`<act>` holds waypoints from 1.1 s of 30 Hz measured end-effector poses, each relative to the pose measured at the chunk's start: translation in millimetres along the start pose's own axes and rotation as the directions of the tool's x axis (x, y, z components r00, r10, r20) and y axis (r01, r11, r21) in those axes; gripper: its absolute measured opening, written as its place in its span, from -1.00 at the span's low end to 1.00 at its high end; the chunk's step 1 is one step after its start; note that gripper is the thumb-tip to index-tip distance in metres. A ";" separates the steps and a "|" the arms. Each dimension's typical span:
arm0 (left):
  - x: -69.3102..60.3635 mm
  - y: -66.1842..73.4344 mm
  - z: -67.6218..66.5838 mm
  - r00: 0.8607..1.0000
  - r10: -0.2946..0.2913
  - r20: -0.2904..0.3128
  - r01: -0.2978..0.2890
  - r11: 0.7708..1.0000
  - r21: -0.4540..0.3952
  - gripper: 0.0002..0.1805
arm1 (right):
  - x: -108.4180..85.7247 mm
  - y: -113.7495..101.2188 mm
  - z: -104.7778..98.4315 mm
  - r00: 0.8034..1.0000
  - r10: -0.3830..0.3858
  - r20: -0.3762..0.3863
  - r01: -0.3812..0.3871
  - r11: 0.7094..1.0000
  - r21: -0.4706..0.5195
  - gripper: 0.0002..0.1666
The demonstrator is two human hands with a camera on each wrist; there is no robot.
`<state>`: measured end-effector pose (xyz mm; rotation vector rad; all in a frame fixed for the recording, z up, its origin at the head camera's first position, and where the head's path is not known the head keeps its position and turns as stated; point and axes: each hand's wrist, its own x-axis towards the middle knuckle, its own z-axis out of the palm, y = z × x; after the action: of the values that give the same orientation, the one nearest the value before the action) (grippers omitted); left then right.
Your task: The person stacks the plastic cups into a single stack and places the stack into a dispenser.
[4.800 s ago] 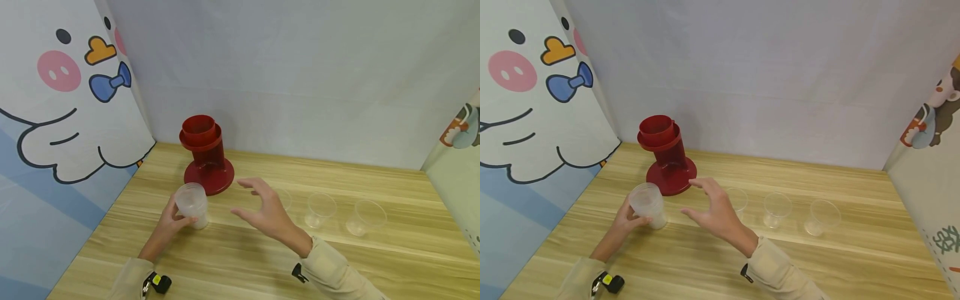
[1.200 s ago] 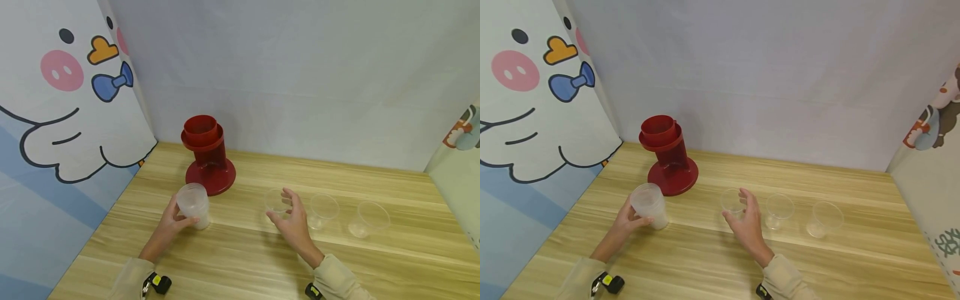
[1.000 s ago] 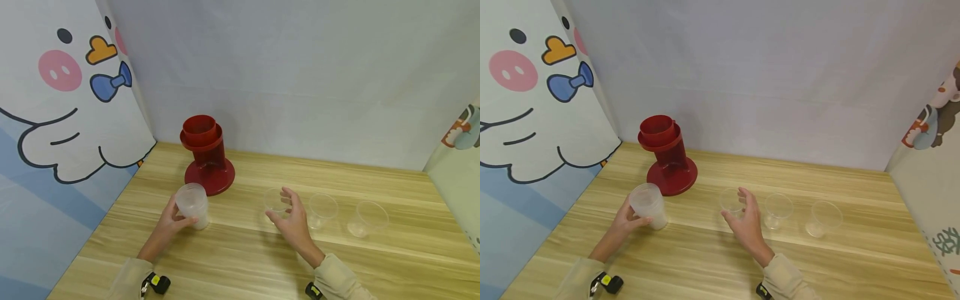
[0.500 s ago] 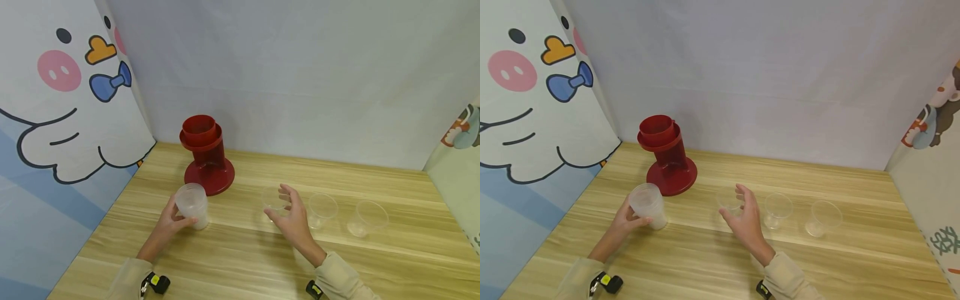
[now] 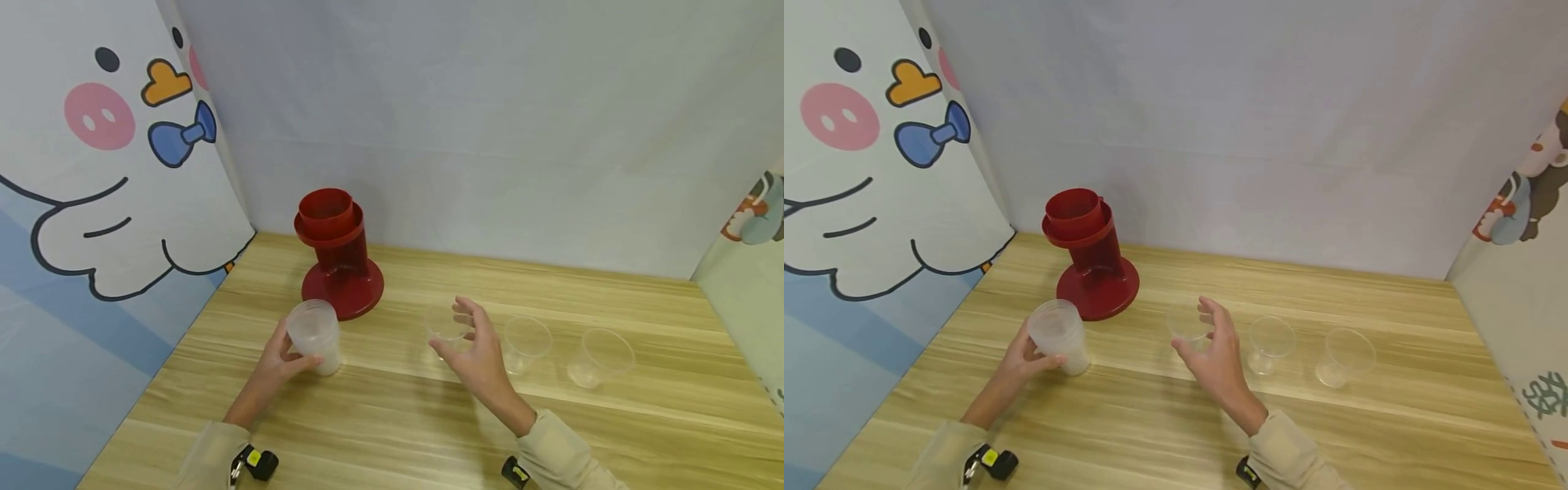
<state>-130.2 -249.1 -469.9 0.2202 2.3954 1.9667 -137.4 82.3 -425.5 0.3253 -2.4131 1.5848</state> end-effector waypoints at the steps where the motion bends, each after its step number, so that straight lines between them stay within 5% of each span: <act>1: -0.1 0.2 0.1 1.000 0.000 0.001 0.000 1.000 -0.001 -0.13 | 0.3 -0.8 -0.4 1.000 -0.003 0.003 0.003 1.000 -0.001 -0.13; 33: 2.0 -1.5 0.8 0.999 -0.036 -0.010 0.036 0.999 0.019 -0.13 | 19.0 -40.3 -2.0 0.993 -0.101 0.054 0.098 0.993 0.061 -0.16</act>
<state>-132.2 -248.3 -471.5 0.1665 2.4078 1.9346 -142.8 67.4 -383.9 0.5004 -2.3555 1.6253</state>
